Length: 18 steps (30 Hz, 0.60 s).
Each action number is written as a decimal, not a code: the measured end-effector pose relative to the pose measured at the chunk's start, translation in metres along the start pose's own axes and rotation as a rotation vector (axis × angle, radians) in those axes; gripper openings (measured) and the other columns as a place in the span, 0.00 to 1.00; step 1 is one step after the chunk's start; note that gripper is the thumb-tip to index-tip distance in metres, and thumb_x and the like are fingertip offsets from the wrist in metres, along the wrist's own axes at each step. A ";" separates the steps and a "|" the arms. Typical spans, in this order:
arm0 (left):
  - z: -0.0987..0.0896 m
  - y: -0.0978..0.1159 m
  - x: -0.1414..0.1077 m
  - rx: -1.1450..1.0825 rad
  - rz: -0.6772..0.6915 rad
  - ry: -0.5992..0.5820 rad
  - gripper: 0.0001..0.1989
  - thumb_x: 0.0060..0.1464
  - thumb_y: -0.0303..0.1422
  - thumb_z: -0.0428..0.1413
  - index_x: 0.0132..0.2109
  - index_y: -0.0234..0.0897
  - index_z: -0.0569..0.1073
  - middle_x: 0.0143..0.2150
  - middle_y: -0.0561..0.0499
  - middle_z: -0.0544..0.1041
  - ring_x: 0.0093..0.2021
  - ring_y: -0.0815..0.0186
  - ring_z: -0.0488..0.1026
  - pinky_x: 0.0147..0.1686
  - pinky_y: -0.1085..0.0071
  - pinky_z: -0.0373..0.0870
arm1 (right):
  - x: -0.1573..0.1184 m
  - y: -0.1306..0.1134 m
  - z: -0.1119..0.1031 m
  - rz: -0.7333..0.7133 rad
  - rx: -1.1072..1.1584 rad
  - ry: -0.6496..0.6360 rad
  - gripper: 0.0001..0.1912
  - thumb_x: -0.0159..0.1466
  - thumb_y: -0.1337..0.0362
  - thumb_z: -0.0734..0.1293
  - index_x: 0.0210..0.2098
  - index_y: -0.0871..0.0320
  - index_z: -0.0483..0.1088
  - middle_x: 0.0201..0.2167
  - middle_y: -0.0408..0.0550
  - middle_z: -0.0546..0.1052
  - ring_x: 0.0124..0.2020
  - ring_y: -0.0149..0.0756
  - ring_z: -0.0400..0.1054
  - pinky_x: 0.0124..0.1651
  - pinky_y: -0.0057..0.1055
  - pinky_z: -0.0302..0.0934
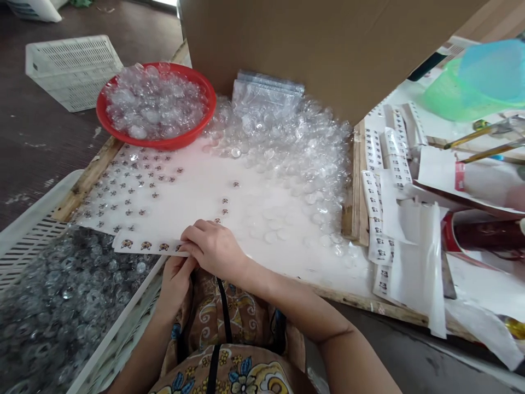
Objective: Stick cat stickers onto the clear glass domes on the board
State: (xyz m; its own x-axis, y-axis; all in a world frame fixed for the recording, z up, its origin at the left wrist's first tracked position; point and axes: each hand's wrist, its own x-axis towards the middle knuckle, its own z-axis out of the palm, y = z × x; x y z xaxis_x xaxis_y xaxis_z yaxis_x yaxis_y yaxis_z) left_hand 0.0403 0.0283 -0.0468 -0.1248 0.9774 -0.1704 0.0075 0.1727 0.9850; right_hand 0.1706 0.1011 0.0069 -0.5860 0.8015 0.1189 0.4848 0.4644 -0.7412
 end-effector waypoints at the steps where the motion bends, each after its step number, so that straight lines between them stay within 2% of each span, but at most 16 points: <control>1: 0.001 -0.001 -0.002 -0.022 -0.001 0.025 0.15 0.59 0.43 0.57 0.32 0.35 0.78 0.30 0.49 0.78 0.32 0.62 0.73 0.34 0.69 0.70 | -0.003 -0.001 0.001 -0.021 -0.011 0.016 0.07 0.69 0.66 0.64 0.38 0.59 0.73 0.36 0.48 0.76 0.37 0.34 0.69 0.42 0.30 0.63; 4: 0.008 0.000 -0.010 -0.080 -0.037 0.088 0.14 0.57 0.41 0.60 0.32 0.34 0.78 0.31 0.50 0.78 0.33 0.62 0.72 0.35 0.70 0.68 | -0.013 -0.002 0.005 -0.072 -0.034 0.084 0.10 0.71 0.64 0.61 0.39 0.58 0.73 0.36 0.50 0.76 0.37 0.35 0.68 0.41 0.31 0.63; 8: 0.017 0.004 -0.019 -0.139 -0.088 0.141 0.12 0.56 0.41 0.61 0.37 0.35 0.79 0.34 0.49 0.79 0.38 0.60 0.74 0.39 0.69 0.69 | -0.024 0.000 0.011 -0.130 -0.126 0.153 0.10 0.71 0.67 0.59 0.40 0.56 0.72 0.35 0.50 0.76 0.36 0.37 0.66 0.40 0.33 0.62; 12: 0.017 0.003 -0.022 -0.122 -0.103 0.143 0.12 0.55 0.38 0.62 0.30 0.34 0.76 0.29 0.53 0.76 0.32 0.64 0.71 0.33 0.72 0.66 | -0.030 -0.001 0.017 -0.188 -0.176 0.206 0.09 0.70 0.69 0.60 0.40 0.55 0.72 0.38 0.51 0.76 0.37 0.38 0.65 0.40 0.34 0.63; 15: 0.015 0.002 -0.021 -0.096 -0.133 0.126 0.13 0.55 0.38 0.62 0.28 0.34 0.75 0.27 0.54 0.75 0.30 0.66 0.70 0.30 0.73 0.65 | -0.031 -0.006 0.016 -0.174 -0.047 0.235 0.09 0.69 0.70 0.59 0.38 0.55 0.70 0.40 0.53 0.75 0.41 0.39 0.66 0.42 0.35 0.65; 18: 0.014 -0.001 -0.020 -0.143 -0.165 0.109 0.12 0.55 0.40 0.62 0.33 0.34 0.78 0.29 0.52 0.78 0.31 0.64 0.73 0.31 0.72 0.69 | -0.030 -0.002 0.002 -0.125 0.231 0.277 0.05 0.68 0.69 0.61 0.36 0.55 0.67 0.39 0.51 0.73 0.43 0.37 0.68 0.45 0.35 0.66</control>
State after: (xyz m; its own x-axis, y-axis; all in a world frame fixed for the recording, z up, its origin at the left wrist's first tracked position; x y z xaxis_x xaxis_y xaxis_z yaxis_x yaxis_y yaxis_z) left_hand 0.0566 0.0103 -0.0445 -0.2192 0.9171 -0.3330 -0.1614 0.3025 0.9394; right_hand 0.1861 0.0755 0.0036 -0.4186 0.8300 0.3687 0.2428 0.4935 -0.8352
